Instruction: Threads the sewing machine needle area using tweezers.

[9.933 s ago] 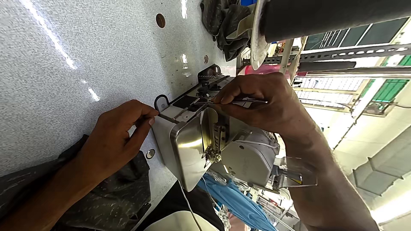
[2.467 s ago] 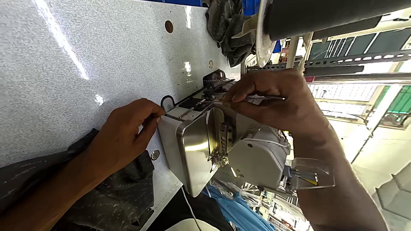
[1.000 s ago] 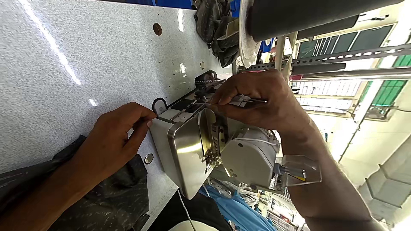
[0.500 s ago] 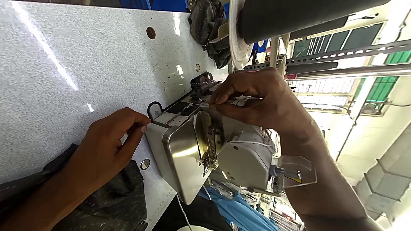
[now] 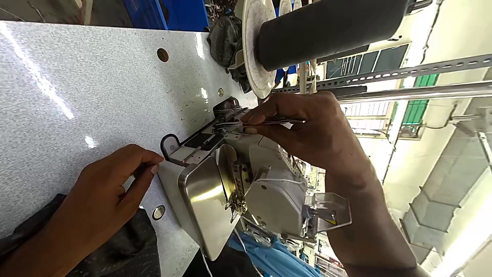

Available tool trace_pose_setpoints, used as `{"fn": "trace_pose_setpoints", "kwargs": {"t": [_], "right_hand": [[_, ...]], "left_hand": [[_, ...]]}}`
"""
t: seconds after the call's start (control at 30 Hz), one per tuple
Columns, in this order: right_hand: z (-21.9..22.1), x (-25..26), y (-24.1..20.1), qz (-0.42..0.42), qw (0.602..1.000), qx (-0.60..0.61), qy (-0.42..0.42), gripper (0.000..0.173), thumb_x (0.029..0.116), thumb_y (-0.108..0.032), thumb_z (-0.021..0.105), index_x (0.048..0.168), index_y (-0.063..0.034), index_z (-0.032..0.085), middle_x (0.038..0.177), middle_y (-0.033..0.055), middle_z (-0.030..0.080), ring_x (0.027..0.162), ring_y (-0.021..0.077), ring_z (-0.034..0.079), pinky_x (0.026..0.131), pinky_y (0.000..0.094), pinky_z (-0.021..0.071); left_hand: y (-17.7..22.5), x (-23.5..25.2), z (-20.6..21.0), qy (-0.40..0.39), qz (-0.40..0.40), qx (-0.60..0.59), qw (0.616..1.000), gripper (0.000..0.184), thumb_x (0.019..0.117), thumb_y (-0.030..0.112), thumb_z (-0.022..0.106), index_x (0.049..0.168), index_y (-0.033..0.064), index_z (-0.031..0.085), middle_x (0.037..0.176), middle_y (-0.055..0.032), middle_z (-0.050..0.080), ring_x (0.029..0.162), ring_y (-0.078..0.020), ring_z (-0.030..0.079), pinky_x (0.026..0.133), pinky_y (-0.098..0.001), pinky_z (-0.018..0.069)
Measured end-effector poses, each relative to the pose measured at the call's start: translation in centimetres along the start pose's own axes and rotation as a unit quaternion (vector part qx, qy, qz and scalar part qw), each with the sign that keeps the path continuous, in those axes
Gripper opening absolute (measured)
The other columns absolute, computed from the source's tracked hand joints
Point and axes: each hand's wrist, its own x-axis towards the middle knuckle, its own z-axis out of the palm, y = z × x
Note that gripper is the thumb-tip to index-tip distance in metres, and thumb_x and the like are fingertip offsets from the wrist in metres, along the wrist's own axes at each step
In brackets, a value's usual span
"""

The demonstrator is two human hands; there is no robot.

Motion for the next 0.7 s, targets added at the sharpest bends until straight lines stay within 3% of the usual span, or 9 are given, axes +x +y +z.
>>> {"fn": "trace_pose_setpoints", "kwargs": {"t": [0.17, 0.33, 0.53, 0.7], "right_hand": [[-0.7, 0.2, 1.0, 0.004, 0.998, 0.062, 0.022, 0.010, 0.0926, -0.008, 0.075, 0.101, -0.0029, 0.072, 0.099, 0.0029, 0.077, 0.087, 0.0081, 0.074, 0.078, 0.0232, 0.0643], [-0.5, -0.4, 2.0, 0.010, 0.999, -0.043, 0.009, 0.007, 0.0925, -0.009, 0.074, 0.099, -0.0064, 0.074, 0.098, 0.0003, 0.076, 0.090, 0.0051, 0.073, 0.083, 0.0228, 0.0631], [0.2, -0.3, 2.1, 0.054, 0.994, -0.092, 0.016, 0.004, 0.0931, -0.012, 0.072, 0.097, -0.0109, 0.073, 0.090, -0.0039, 0.075, 0.080, -0.0015, 0.069, 0.071, 0.0161, 0.0589], [0.8, -0.7, 2.5, 0.024, 0.996, -0.083, 0.017, 0.012, 0.0942, -0.010, 0.070, 0.102, -0.0087, 0.079, 0.095, 0.0003, 0.077, 0.086, 0.0005, 0.071, 0.078, 0.0166, 0.0589]], "left_hand": [[-0.1, 0.0, 0.1, 0.005, 0.005, -0.003, 1.000, 0.022, 0.0993, 0.031, 0.052, 0.106, 0.0191, 0.070, 0.088, 0.0114, 0.064, 0.073, 0.0015, 0.060, 0.062, -0.0172, 0.0524], [-0.2, -0.1, 0.2, 0.009, 0.005, -0.006, 1.000, 0.022, 0.0988, 0.032, 0.053, 0.106, 0.0193, 0.070, 0.089, 0.0117, 0.065, 0.073, 0.0018, 0.061, 0.062, -0.0166, 0.0524], [-0.3, -0.1, 0.2, 0.008, 0.002, -0.011, 1.000, 0.023, 0.0992, 0.032, 0.053, 0.107, 0.0190, 0.070, 0.089, 0.0109, 0.066, 0.073, 0.0013, 0.061, 0.062, -0.0171, 0.0531], [-0.2, -0.1, 0.2, 0.008, 0.005, -0.010, 1.000, 0.023, 0.0991, 0.031, 0.053, 0.107, 0.0185, 0.070, 0.090, 0.0107, 0.065, 0.074, 0.0015, 0.061, 0.063, -0.0170, 0.0533]]}}
